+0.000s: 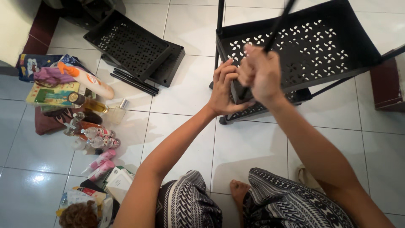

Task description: The person assembles a black plastic shelving unit by inserting metal legs into the corners of perforated trays and stacking them. The person wipes the metal legs with a cloth before insertion and arranges the trays into a multi-tiered structure.

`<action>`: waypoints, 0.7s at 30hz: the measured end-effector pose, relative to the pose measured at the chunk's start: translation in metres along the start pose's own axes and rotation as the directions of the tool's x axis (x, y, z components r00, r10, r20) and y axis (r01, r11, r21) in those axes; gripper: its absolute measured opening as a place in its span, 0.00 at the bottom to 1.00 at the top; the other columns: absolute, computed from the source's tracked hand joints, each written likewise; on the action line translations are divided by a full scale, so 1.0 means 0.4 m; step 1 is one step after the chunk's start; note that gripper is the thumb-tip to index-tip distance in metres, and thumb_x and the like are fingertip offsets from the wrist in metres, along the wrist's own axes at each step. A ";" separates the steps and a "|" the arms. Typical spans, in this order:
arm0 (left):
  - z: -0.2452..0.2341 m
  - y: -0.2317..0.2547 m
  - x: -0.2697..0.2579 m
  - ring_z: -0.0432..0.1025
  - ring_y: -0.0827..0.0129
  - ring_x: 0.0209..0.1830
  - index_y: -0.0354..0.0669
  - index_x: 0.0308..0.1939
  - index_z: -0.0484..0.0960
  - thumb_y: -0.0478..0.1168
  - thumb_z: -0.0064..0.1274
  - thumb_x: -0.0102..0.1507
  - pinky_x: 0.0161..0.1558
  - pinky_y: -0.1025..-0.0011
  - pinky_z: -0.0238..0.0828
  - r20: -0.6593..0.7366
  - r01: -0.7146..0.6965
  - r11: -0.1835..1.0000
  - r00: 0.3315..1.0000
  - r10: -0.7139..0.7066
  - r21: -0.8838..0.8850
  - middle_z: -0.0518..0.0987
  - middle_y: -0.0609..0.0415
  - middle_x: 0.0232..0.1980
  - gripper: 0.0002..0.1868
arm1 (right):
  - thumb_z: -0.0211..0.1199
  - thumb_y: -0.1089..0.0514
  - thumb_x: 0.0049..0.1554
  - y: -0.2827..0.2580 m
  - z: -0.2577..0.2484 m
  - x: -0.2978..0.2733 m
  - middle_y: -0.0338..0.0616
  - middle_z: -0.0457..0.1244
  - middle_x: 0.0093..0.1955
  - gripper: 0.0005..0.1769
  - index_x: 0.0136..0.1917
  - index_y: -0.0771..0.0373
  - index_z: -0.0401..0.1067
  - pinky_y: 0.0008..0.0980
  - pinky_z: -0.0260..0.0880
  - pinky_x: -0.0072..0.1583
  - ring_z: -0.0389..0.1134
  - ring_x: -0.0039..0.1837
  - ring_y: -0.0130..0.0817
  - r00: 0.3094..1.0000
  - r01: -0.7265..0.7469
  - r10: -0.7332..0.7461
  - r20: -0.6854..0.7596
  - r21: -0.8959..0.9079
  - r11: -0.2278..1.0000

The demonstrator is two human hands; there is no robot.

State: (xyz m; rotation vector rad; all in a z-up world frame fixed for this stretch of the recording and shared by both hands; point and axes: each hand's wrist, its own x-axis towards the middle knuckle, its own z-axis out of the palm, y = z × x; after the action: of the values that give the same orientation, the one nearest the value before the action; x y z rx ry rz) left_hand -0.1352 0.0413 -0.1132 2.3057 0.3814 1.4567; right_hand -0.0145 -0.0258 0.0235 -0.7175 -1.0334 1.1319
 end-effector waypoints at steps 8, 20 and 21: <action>-0.186 0.172 0.227 0.65 0.60 0.74 0.38 0.70 0.64 0.55 0.60 0.67 0.78 0.62 0.59 -0.050 -0.044 0.931 0.998 0.027 -0.363 0.70 0.46 0.70 0.37 | 0.51 0.57 0.70 0.148 -0.106 -0.065 0.36 0.55 0.31 0.20 0.35 0.58 0.59 0.27 0.50 0.33 0.53 0.32 0.23 0.948 0.290 -0.316 -0.042 -0.300 0.909; -0.099 0.278 0.321 0.58 0.85 0.17 0.37 0.62 0.78 0.49 0.44 0.78 0.20 0.81 0.52 0.243 0.300 0.697 0.953 -0.183 -0.652 0.64 0.66 0.20 0.19 | 0.53 0.58 0.65 0.417 -0.336 -0.141 0.47 0.59 0.64 0.19 0.66 0.69 0.59 0.35 0.65 0.63 0.61 0.65 0.33 0.938 0.345 -0.249 0.242 -0.723 0.598; -0.093 0.273 0.320 0.58 0.85 0.17 0.37 0.62 0.77 0.49 0.44 0.77 0.21 0.80 0.52 0.235 0.295 0.690 0.955 -0.182 -0.661 0.64 0.66 0.20 0.20 | 0.54 0.59 0.65 0.404 -0.330 -0.136 0.48 0.59 0.67 0.22 0.69 0.70 0.59 0.36 0.66 0.66 0.62 0.68 0.33 0.926 0.374 -0.282 0.252 -0.723 0.580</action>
State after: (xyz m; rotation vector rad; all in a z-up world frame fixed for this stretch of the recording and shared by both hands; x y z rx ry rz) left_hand -0.1121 0.0050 0.0535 1.6564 0.0566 1.0342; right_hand 0.0429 -0.0249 -0.1845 -1.0718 -1.7016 0.3535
